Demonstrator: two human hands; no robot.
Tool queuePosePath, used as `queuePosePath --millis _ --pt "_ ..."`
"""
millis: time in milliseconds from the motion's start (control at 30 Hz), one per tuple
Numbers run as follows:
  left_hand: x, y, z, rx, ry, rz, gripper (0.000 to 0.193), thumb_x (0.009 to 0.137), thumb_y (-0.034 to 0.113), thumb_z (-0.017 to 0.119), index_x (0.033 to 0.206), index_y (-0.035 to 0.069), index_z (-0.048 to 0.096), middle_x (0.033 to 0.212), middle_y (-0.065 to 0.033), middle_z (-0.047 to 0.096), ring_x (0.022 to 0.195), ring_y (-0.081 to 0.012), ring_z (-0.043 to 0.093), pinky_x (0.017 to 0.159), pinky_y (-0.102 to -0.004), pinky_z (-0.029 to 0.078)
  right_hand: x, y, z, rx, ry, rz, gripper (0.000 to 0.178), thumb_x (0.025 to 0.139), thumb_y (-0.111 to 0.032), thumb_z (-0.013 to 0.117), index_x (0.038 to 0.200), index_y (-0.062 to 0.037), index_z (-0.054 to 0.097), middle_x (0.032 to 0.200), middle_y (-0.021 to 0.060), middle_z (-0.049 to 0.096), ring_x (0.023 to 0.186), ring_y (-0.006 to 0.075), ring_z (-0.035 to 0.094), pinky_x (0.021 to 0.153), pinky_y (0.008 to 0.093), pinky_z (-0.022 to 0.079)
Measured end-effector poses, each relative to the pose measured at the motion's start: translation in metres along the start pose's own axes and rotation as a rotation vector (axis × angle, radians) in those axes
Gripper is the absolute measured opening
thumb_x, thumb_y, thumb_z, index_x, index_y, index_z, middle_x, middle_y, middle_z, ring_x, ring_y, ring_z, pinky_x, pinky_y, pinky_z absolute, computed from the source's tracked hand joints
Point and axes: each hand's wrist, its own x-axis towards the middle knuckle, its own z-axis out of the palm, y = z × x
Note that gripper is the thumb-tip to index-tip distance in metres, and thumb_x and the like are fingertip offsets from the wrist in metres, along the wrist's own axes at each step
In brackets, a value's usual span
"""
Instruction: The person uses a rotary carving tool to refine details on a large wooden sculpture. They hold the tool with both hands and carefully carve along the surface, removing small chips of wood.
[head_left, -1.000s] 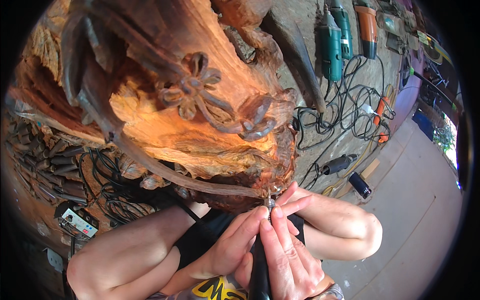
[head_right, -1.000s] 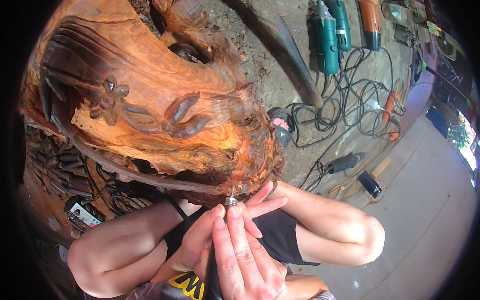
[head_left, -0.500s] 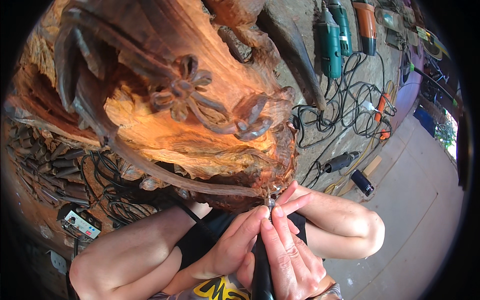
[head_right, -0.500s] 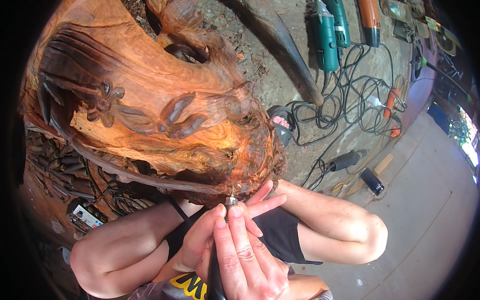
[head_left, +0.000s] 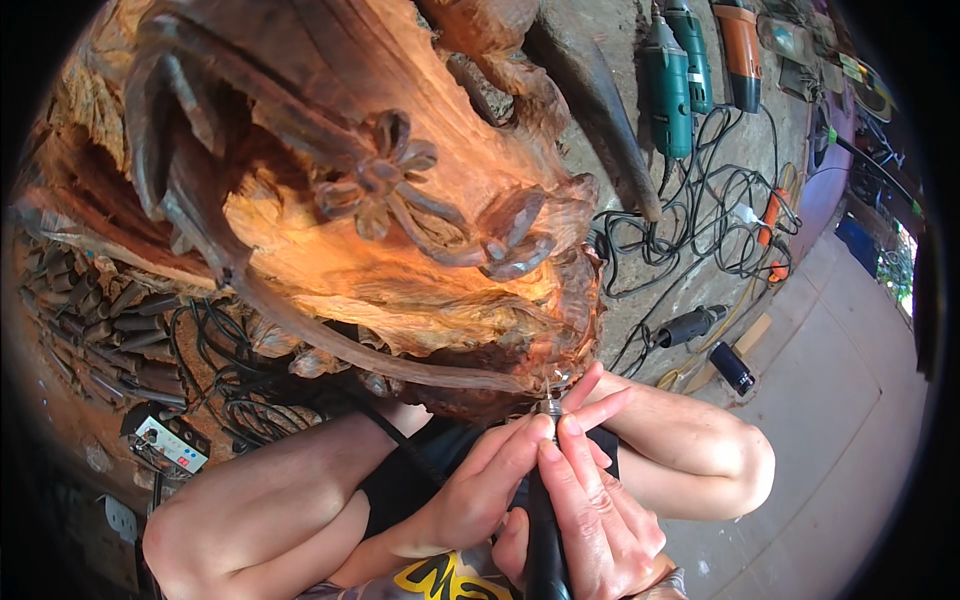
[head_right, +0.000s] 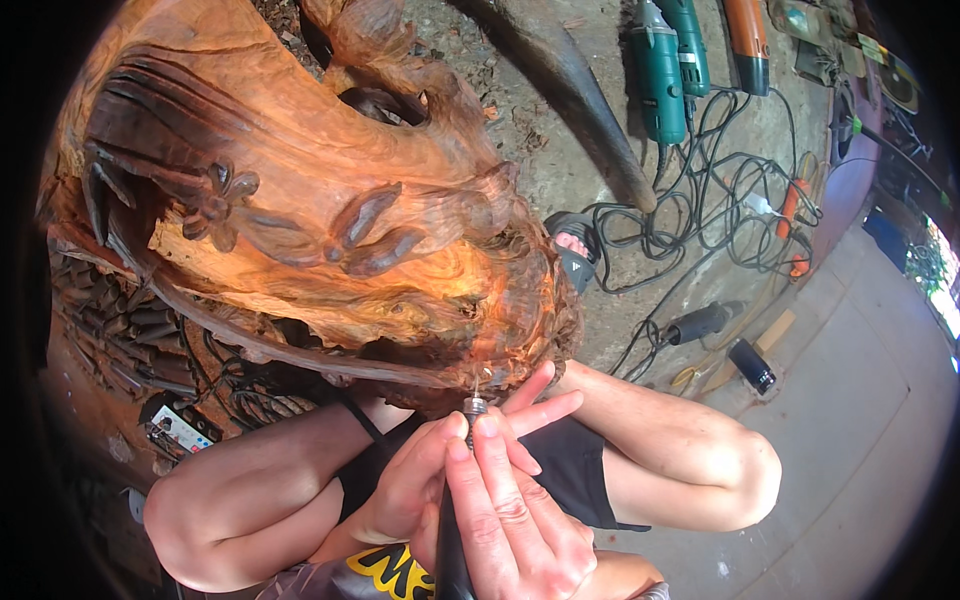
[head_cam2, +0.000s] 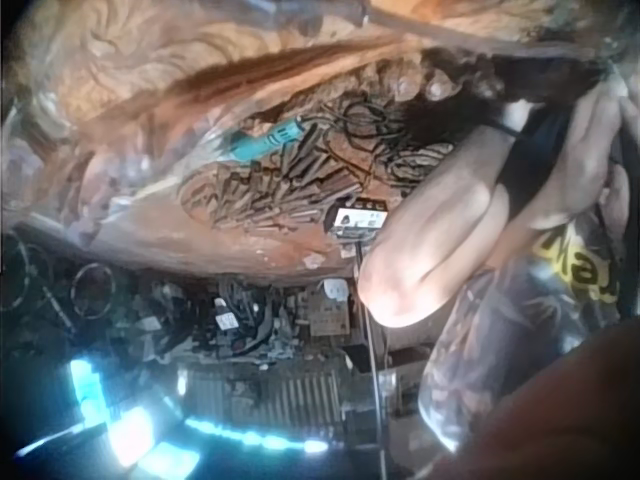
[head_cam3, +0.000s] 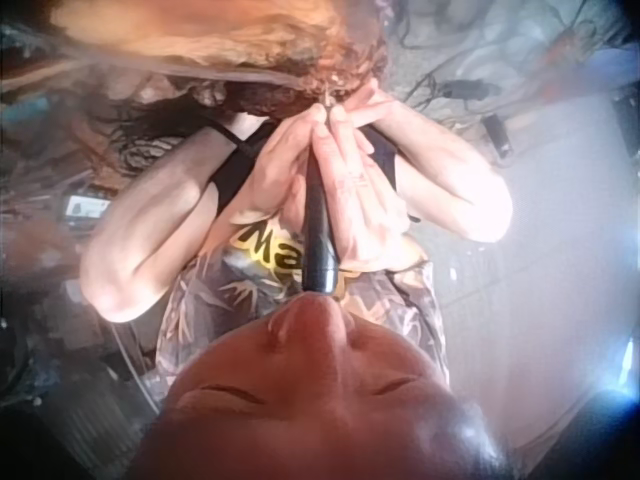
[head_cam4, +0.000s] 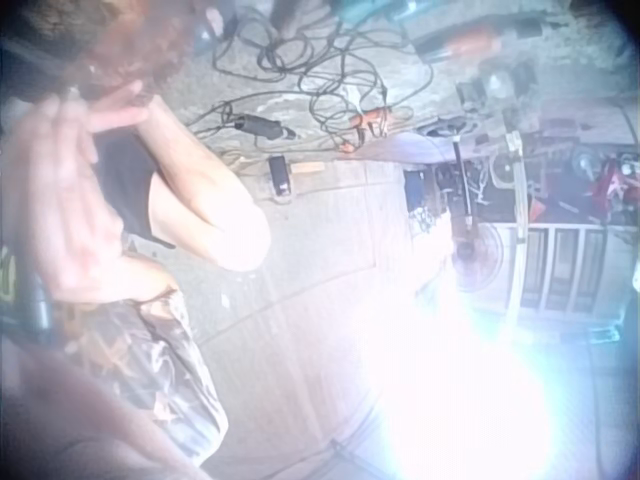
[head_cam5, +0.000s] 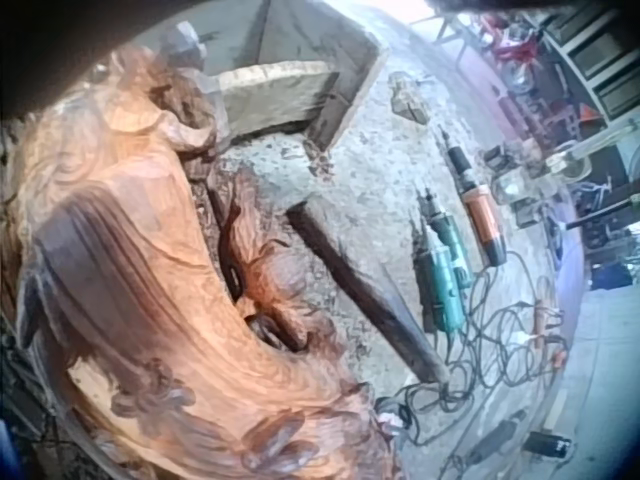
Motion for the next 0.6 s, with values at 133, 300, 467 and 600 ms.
queuePosePath --millis 133,300,467,600 --pt "-0.001 0.0 0.004 -0.052 0.018 0.027 0.056 0.11 0.031 0.028 0.151 -0.007 0.032 0.161 -0.0197 0.03 0.114 -0.0146 0.054 0.107 -0.0315 0.039 0.0 0.001 0.004 -0.003 0.001 0.015 0.021 0.108 -0.011 0.042 0.114 0.0056 0.053 0.103 0.0061 0.059 0.093 0.0098 0.057 0.085 0.0212 0.053" --pt "0.001 0.006 0.01 -0.048 0.048 -0.026 0.052 0.109 0.032 0.024 0.122 -0.01 0.052 0.161 -0.0266 0.024 0.141 -0.0299 0.028 0.116 -0.0378 0.029 0.0 0.001 0.002 0.032 0.01 0.015 0.021 0.108 -0.011 0.042 0.114 0.0052 0.053 0.103 0.0061 0.058 0.093 0.0098 0.056 0.085 0.0212 0.053" --pt "-0.001 0.002 0.01 -0.084 0.037 0.012 0.052 0.11 0.022 0.027 0.154 -0.006 0.026 0.162 -0.0213 0.026 0.13 -0.0165 0.046 0.114 -0.0324 0.03 0.0 0.0 0.003 0.073 0.01 0.039 0.021 0.108 -0.012 0.042 0.113 0.0048 0.054 0.103 0.006 0.058 0.094 0.0098 0.056 0.085 0.0213 0.052" --pt "-0.001 0.003 0.018 -0.095 0.048 0.007 0.055 0.11 0.022 0.028 0.157 -0.004 0.017 0.163 -0.0188 0.025 0.144 -0.0211 0.034 0.117 -0.0345 0.025 -0.007 -0.001 0.008 0.136 0.026 0.064 0.021 0.108 -0.012 0.042 0.113 0.0045 0.054 0.102 0.006 0.058 0.094 0.0097 0.056 0.085 0.0214 0.052"
